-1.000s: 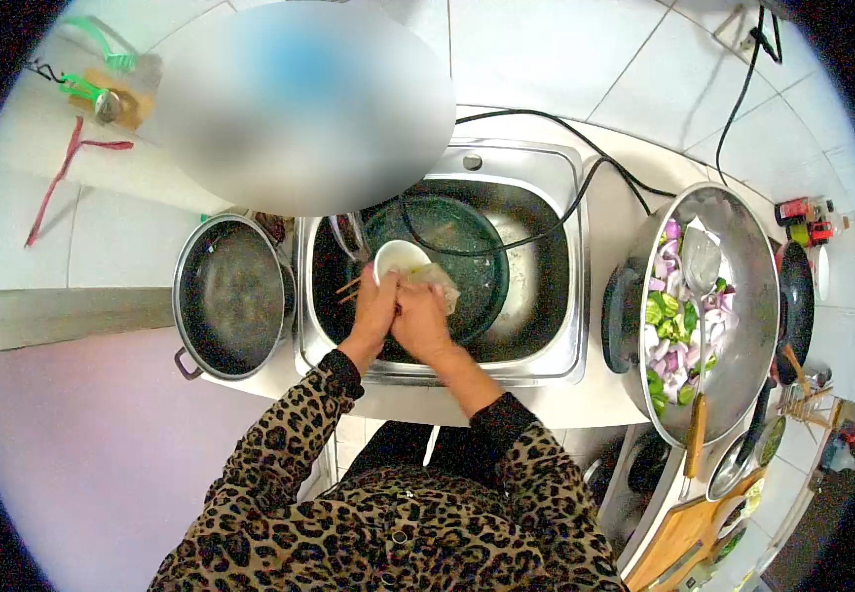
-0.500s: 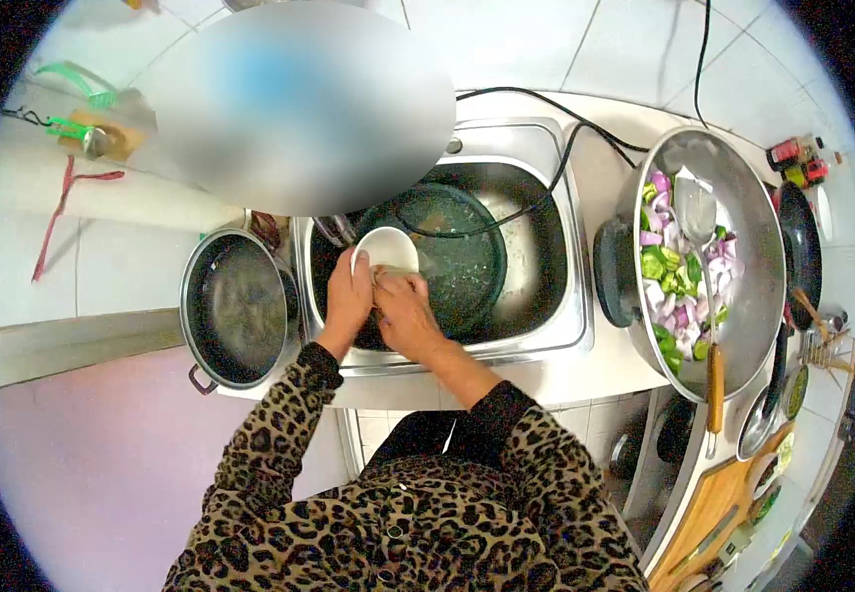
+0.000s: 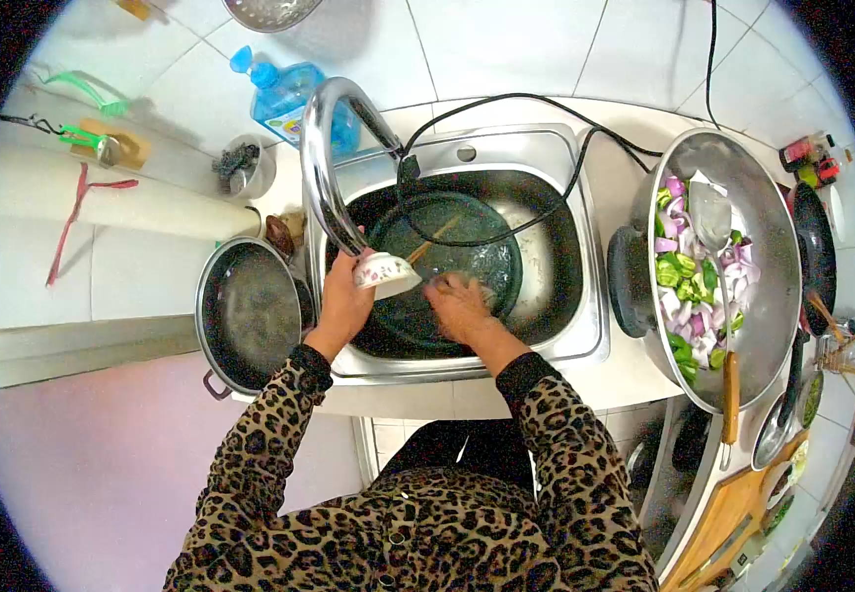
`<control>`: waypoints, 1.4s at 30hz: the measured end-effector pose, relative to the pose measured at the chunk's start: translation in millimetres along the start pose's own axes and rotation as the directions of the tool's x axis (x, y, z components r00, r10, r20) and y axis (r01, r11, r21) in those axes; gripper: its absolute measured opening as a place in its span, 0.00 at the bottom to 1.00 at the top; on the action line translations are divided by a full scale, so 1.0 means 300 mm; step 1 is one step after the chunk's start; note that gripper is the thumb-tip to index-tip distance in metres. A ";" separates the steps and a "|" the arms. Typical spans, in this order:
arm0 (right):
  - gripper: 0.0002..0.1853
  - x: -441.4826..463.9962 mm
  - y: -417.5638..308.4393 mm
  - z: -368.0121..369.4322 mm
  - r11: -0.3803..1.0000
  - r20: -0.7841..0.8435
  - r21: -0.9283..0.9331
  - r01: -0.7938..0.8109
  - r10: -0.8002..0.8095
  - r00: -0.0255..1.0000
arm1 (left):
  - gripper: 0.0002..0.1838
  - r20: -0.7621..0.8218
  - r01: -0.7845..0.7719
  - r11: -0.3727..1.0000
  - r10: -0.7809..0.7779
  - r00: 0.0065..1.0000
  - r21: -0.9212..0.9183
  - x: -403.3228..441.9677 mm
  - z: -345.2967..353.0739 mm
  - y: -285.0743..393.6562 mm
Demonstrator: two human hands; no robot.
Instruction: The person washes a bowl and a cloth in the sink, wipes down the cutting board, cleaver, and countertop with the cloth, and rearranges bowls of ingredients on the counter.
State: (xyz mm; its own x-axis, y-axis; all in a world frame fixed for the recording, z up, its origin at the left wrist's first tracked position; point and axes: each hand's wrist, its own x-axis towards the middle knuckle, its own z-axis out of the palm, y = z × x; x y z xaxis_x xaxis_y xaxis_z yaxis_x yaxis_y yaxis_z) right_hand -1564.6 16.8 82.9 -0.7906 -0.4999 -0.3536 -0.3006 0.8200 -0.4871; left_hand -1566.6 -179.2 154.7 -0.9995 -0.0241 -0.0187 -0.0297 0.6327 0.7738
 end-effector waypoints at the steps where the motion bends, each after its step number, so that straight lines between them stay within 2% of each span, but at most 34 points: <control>1: 0.28 0.009 0.034 0.028 0.984 0.033 -0.098 0.150 -0.147 0.989 | 0.32 0.009 -0.045 0.999 0.045 0.999 0.020 -0.004 -0.007 0.005; 2: 0.27 0.020 0.067 0.057 0.977 -0.060 -0.176 0.118 -0.131 0.990 | 0.34 0.020 -0.090 0.995 0.089 0.996 0.036 -0.009 -0.011 0.010; 3: 0.27 0.026 0.089 0.067 0.978 -0.061 -0.172 0.120 -0.132 0.989 | 0.37 0.032 -0.134 0.990 0.133 0.991 0.051 -0.016 -0.011 0.010; 5: 0.20 0.047 0.133 0.083 0.995 -0.153 -0.054 -0.080 0.071 0.986 | 0.40 0.016 -0.206 0.976 0.205 0.979 0.074 -0.026 -0.010 -0.002; 6: 0.21 0.064 0.131 0.051 0.982 -0.057 0.023 -0.188 0.189 0.980 | 0.40 0.074 -0.227 0.970 0.221 0.972 0.085 -0.026 -0.014 0.011; 7: 0.21 0.057 0.118 0.029 0.982 -0.059 0.019 -0.189 0.190 0.980 | 0.41 0.122 -0.242 0.967 0.231 0.965 0.085 -0.028 -0.017 0.027; 8: 0.21 0.049 0.106 0.005 0.947 -0.159 0.308 -0.094 0.149 0.976 | 0.42 0.169 -0.256 0.963 0.239 0.956 0.082 -0.029 -0.019 0.044; 9: 0.20 0.019 0.094 -0.048 0.836 -0.263 0.549 0.029 0.140 0.954 | 0.42 0.162 -0.259 0.964 0.247 0.955 0.062 -0.032 0.003 0.063; 10: 0.20 -0.022 0.023 -0.129 0.844 -0.386 0.517 0.140 0.085 0.919 | 0.43 0.186 -0.257 0.964 0.240 0.953 0.071 -0.032 0.010 0.074; 11: 0.21 -0.056 -0.039 -0.199 0.799 -0.416 0.559 0.222 0.038 0.909 | 0.43 0.210 -0.253 0.964 0.232 0.950 0.081 -0.033 0.020 0.084; 12: 0.24 -0.088 -0.086 -0.254 0.814 -0.378 0.531 0.237 -0.023 0.926 | 0.43 0.207 -0.272 0.958 0.249 0.946 0.092 -0.032 0.028 0.087; 13: 0.27 -0.103 -0.119 -0.262 0.830 -0.434 0.439 0.345 -0.141 0.890 | 0.43 0.205 -0.277 0.957 0.254 0.945 0.088 -0.028 0.036 0.104; 15: 0.30 -0.127 -0.199 -0.263 0.925 -0.455 0.264 0.274 -0.131 0.881 | 0.42 0.108 -0.250 0.968 0.245 0.963 0.031 -0.017 0.058 0.139; 16: 0.30 -0.129 -0.195 -0.267 0.925 -0.457 0.265 0.274 -0.130 0.880 | 0.35 0.084 -0.118 0.990 0.124 0.989 -0.073 -0.011 0.067 0.153; 17: 0.29 -0.128 -0.189 -0.270 0.914 -0.455 0.294 0.278 -0.122 0.882 | 0.35 0.084 -0.116 0.991 0.122 0.989 -0.072 -0.016 0.068 0.163; 19: 0.29 -0.107 -0.157 -0.282 0.904 -0.454 0.314 0.291 -0.126 0.882 | 0.29 0.027 -0.096 0.991 0.099 0.995 -0.090 -0.013 0.067 0.173; 21: 0.31 -0.099 -0.112 -0.281 0.708 -0.461 0.562 0.427 -0.160 0.873 | 0.23 -0.017 -0.065 0.993 0.063 0.998 -0.099 -0.015 0.073 0.166; 22: 0.32 -0.095 -0.100 -0.283 0.679 -0.429 0.612 0.405 -0.144 0.892 | 0.25 -0.050 -0.030 0.984 0.021 0.999 -0.174 -0.015 0.078 0.170; 23: 0.32 -0.095 -0.091 -0.283 0.684 -0.429 0.600 0.414 -0.161 0.889 | 0.33 -0.047 0.026 0.949 -0.043 0.998 -0.314 -0.013 0.080 0.173; 24: 0.32 -0.093 -0.083 -0.284 0.640 -0.395 0.664 0.385 -0.137 0.908 | 0.42 -0.044 0.077 0.891 -0.108 0.993 -0.448 -0.013 0.082 0.175; 26: 0.32 -0.110 -0.085 -0.301 0.495 -0.289 0.818 0.294 -0.089 0.953 | 0.41 -0.086 0.075 0.841 -0.143 0.986 -0.536 -0.014 0.069 0.206; 27: 0.32 -0.117 -0.091 -0.296 0.502 -0.288 0.810 0.302 -0.108 0.951 | 0.40 -0.097 0.088 0.788 -0.185 0.978 -0.610 -0.019 0.062 0.222; 28: 0.32 -0.121 -0.102 -0.288 0.359 -0.277 0.892 0.274 -0.043 0.960 | 0.37 -0.111 0.088 0.728 -0.221 0.969 -0.680 -0.023 0.057 0.235; 29: 0.32 -0.125 -0.112 -0.278 0.201 -0.248 0.950 0.239 0.021 0.968 | 0.37 -0.127 0.081 0.727 -0.227 0.965 -0.682 -0.021 0.050 0.245; 31: 0.33 -0.124 -0.144 -0.261 0.152 -0.263 0.954 0.257 0.018 0.965 | 0.35 -0.091 0.121 0.484 -0.391 0.916 -0.867 -0.024 0.040 0.257; 33: 0.34 -0.117 -0.188 -0.252 -0.221 -0.221 0.947 0.236 0.090 0.971 | 0.32 -0.074 0.098 0.303 -0.510 0.857 -0.948 -0.024 0.043 0.277; 34: 0.36 -0.120 -0.222 -0.264 -0.298 -0.225 0.922 0.245 0.101 0.969 | 0.31 -0.092 0.057 0.264 -0.518 0.850 -0.963 -0.028 0.059 0.266; 35: 0.36 -0.117 -0.230 -0.251 -0.295 -0.224 0.924 0.242 0.092 0.970 | 0.30 -0.106 0.017 0.224 -0.526 0.844 -0.974 -0.032 0.077 0.247; 37: 0.36 -0.103 -0.223 -0.198 -0.371 -0.157 0.906 0.201 0.145 0.977 | 0.29 -0.111 0.010 0.230 -0.509 0.854 -0.973 -0.038 0.087 0.216; 39: 0.37 -0.082 -0.165 -0.148 -0.346 -0.094 0.928 0.141 0.147 0.985 | 0.29 -0.086 0.132 0.401 -0.482 0.872 -0.906 -0.051 0.080 0.182; 41: 0.39 -0.051 -0.092 -0.118 0.117 -0.043 0.992 0.042 0.007 0.999 | 0.24 -0.166 0.120 0.571 -0.423 0.891 -0.812 -0.055 0.080 0.093; 42: 0.43 -0.040 -0.067 -0.114 0.405 -0.103 0.908 0.108 -0.033 0.994 | 0.23 -0.188 0.143 0.615 -0.442 0.877 -0.776 -0.053 0.071 0.061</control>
State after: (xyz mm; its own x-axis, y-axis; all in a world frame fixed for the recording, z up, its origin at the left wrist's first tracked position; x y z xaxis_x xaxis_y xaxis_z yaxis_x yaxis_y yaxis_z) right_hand -1567.4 15.9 124.0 -0.8312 -0.4949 -0.2531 0.2776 0.0248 -0.9604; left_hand -1551.5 -150.6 155.6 -0.8623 -0.4464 -0.2390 -0.1559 -0.2150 0.9641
